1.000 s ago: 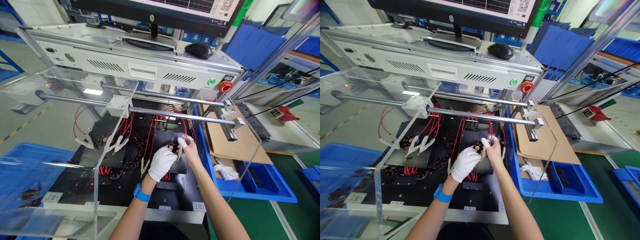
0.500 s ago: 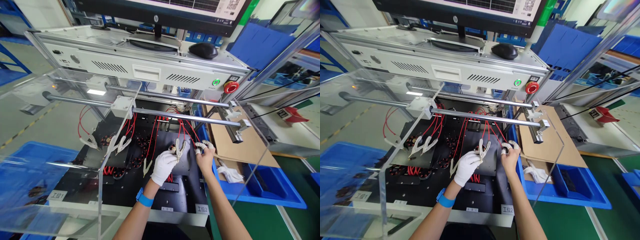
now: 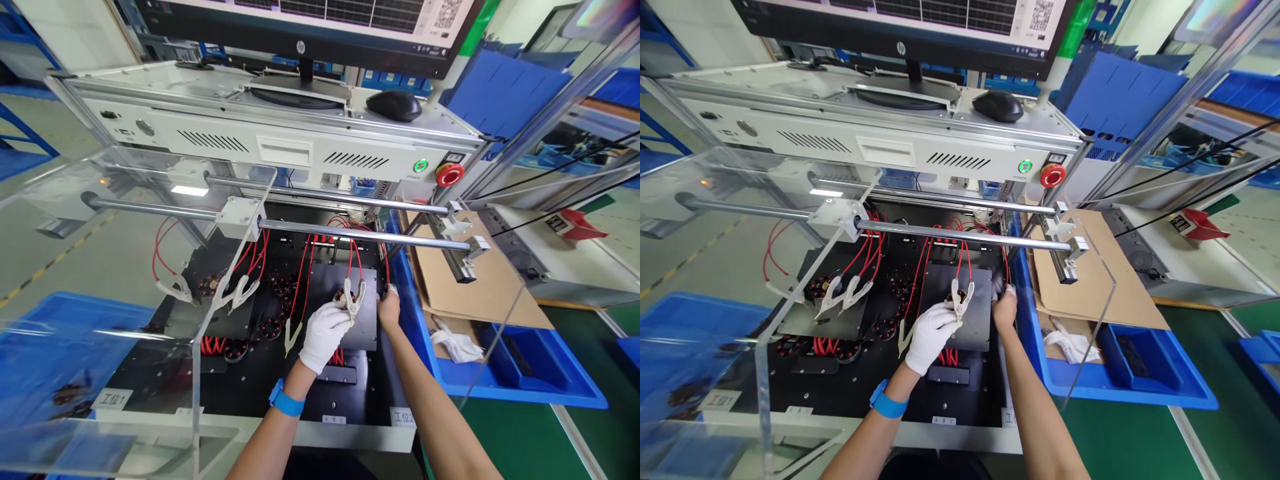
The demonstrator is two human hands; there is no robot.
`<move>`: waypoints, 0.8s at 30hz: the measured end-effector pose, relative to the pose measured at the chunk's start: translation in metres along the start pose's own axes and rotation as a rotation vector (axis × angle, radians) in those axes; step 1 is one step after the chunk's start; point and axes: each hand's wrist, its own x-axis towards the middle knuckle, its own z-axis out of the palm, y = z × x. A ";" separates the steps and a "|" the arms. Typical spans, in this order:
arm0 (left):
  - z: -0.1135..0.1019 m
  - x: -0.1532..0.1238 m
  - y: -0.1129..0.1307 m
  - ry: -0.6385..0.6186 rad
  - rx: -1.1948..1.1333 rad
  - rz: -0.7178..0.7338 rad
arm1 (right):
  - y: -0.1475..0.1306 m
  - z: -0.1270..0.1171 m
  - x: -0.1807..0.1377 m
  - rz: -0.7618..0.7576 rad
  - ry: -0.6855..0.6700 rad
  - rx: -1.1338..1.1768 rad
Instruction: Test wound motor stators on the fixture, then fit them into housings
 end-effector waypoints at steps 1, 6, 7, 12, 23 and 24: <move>0.000 0.000 0.000 -0.003 0.006 -0.003 | -0.003 -0.001 -0.002 0.007 0.004 0.011; 0.000 0.000 0.002 -0.057 0.033 0.004 | -0.034 -0.028 -0.024 -0.038 -0.022 0.228; 0.000 0.000 0.003 -0.065 0.040 0.005 | -0.044 -0.034 -0.029 -0.016 -0.036 0.335; 0.000 0.001 0.005 -0.050 0.079 0.037 | -0.097 -0.044 -0.046 0.237 -0.151 0.655; 0.000 0.001 0.006 -0.022 0.093 0.070 | -0.105 -0.015 -0.047 0.136 0.038 0.779; -0.001 0.002 0.006 -0.018 0.092 0.078 | -0.103 -0.016 -0.047 0.144 0.044 0.771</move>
